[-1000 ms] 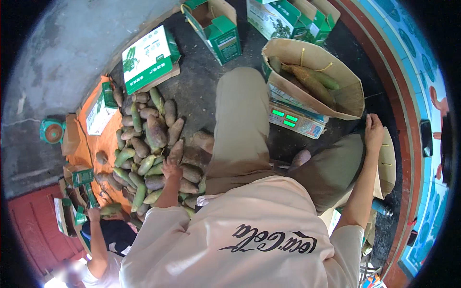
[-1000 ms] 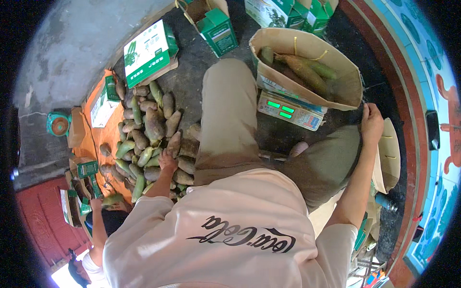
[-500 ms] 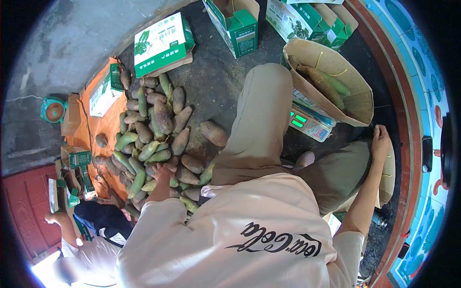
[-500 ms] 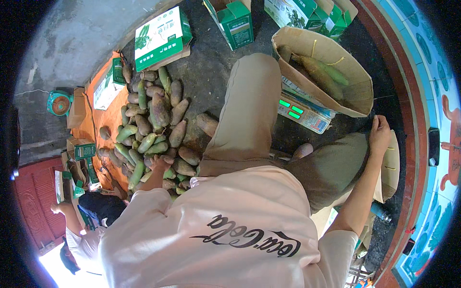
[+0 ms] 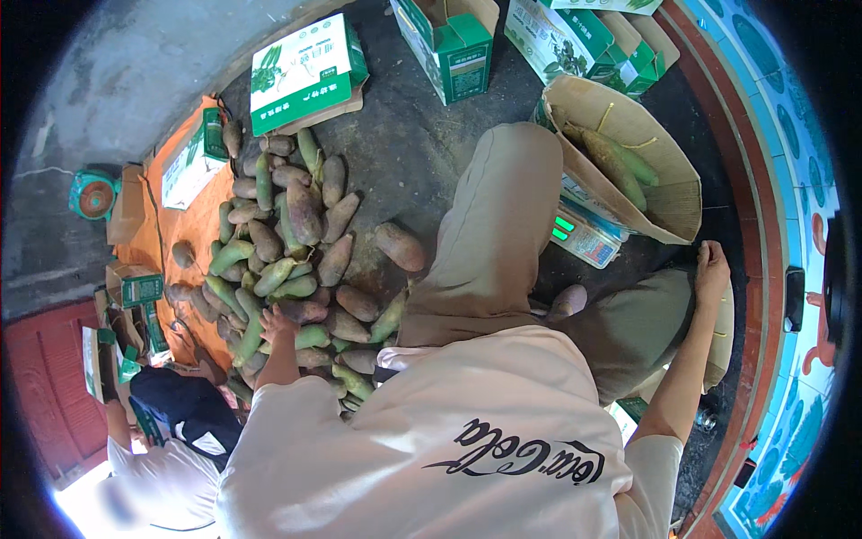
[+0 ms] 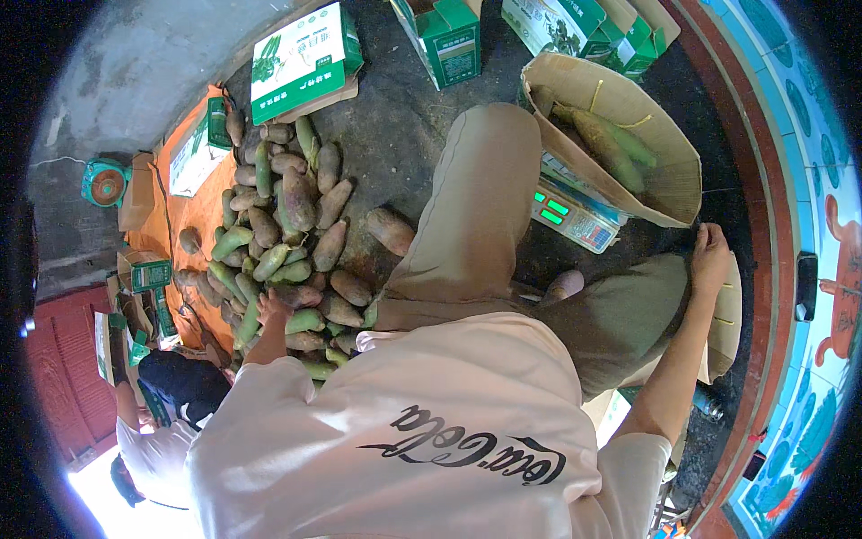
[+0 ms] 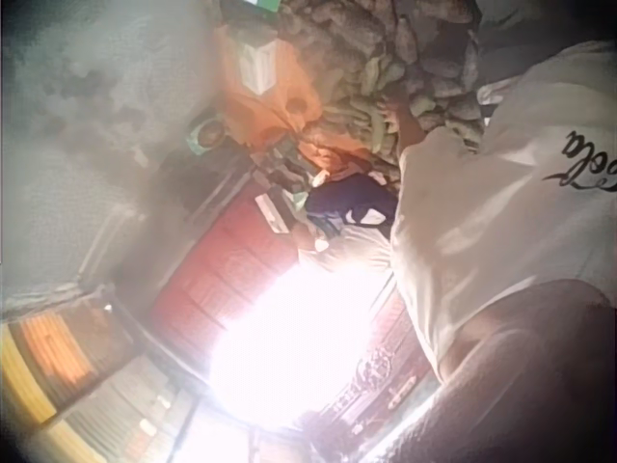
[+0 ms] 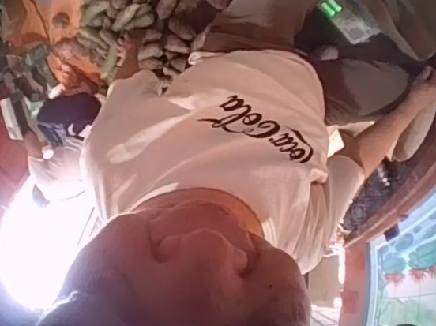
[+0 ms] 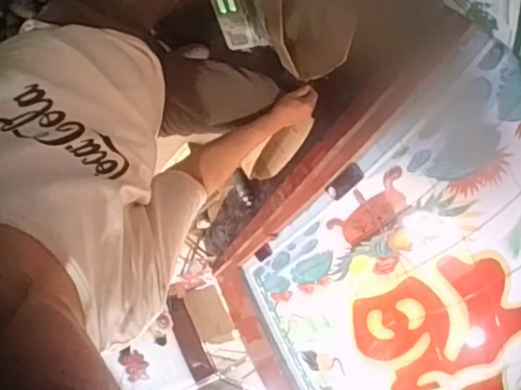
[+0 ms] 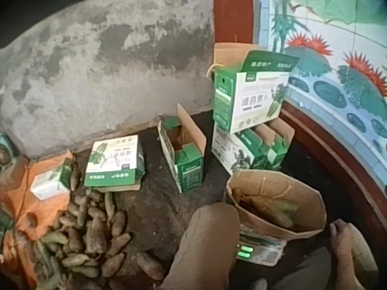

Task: Weighing radishes on a digital scale and sorting them into paper bags and cardboard boxes.

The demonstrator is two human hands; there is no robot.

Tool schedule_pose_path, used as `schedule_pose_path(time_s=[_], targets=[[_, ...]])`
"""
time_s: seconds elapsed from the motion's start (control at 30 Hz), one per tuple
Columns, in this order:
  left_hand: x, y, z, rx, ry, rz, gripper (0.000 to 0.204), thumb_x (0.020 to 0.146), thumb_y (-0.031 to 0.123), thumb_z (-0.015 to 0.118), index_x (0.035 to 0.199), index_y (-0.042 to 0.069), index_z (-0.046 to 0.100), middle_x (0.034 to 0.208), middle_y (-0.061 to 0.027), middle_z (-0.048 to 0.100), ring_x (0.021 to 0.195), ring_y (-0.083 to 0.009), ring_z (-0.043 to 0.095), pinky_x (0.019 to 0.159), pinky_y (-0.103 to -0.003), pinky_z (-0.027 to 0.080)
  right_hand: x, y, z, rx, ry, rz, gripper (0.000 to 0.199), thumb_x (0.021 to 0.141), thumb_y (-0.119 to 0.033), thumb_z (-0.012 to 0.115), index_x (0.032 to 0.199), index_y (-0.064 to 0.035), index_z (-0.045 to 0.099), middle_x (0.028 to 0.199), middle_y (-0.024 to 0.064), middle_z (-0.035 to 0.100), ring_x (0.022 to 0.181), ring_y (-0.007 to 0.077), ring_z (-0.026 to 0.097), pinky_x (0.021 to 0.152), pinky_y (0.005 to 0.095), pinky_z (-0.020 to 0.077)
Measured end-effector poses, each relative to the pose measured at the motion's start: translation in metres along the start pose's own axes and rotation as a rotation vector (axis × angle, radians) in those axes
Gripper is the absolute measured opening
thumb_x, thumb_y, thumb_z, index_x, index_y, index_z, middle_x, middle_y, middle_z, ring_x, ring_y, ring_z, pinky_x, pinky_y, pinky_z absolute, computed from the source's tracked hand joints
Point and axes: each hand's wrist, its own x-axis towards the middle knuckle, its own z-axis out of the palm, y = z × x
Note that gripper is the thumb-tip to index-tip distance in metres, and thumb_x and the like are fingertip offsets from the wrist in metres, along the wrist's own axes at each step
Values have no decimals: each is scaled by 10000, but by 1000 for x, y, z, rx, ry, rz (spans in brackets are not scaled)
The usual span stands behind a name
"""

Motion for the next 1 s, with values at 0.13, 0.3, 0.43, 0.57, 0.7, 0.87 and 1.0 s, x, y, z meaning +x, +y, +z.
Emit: schedule_pose_path(time_s=[0.13, 0.3, 0.43, 0.57, 0.7, 0.87, 1.0], targets=[[6, 3, -3, 12, -6, -8, 738, 763, 214, 619, 1400, 268, 249, 1452, -6, 230, 1333, -243, 212, 1011, -468, 322, 1, -5, 1, -3, -12, -2, 208, 895, -214, 509, 947, -35, 602, 821, 200, 623, 770, 346, 620, 653, 386, 470], [7, 6, -12, -33, 20, -36, 609, 764, 228, 627, 1321, 227, 380, 1303, 5, 385, 1239, -242, 335, 975, -436, 357, 2, -17, -1, -33, -14, 6, 207, 891, -215, 514, 939, -36, 606, 830, 206, 622, 776, 349, 621, 660, 389, 471], [4, 9, -15, -22, 33, -12, 554, 760, 229, 632, 1273, 211, 423, 1278, -11, 396, 1224, -248, 351, 967, -428, 361, 2, -15, 0, -13, 3, -9, 207, 889, -215, 516, 932, -34, 608, 833, 208, 622, 770, 348, 620, 661, 385, 472], [-9, 26, -29, -1, 143, 57, 580, 745, 205, 632, 1281, 196, 410, 1303, -17, 378, 1246, -254, 328, 987, -426, 334, 2, -19, -1, -37, 20, -33, 207, 889, -215, 515, 930, -33, 604, 823, 208, 619, 776, 353, 616, 664, 390, 470], [6, 48, -26, 14, 327, 244, 721, 735, 175, 623, 1376, 200, 293, 1438, -16, 250, 1346, -253, 193, 1042, -447, 264, 4, -12, 0, -29, -37, 14, 204, 888, -215, 515, 934, -36, 600, 829, 206, 619, 787, 360, 613, 665, 395, 470], [18, 72, -38, 5, 241, 305, 774, 742, 153, 613, 1408, 219, 224, 1482, 1, 159, 1371, -239, 135, 1073, -484, 206, 3, -18, 0, -58, -20, -53, 205, 886, -217, 515, 927, -36, 601, 850, 199, 620, 791, 365, 609, 665, 393, 471], [33, 82, -51, 11, 290, 376, 646, 751, 171, 619, 1340, 217, 358, 1442, -7, 248, 1352, -235, 194, 1055, -486, 237, 4, -28, 0, -54, -18, -48, 201, 885, -214, 515, 923, -37, 602, 849, 192, 622, 791, 362, 608, 662, 393, 472]])
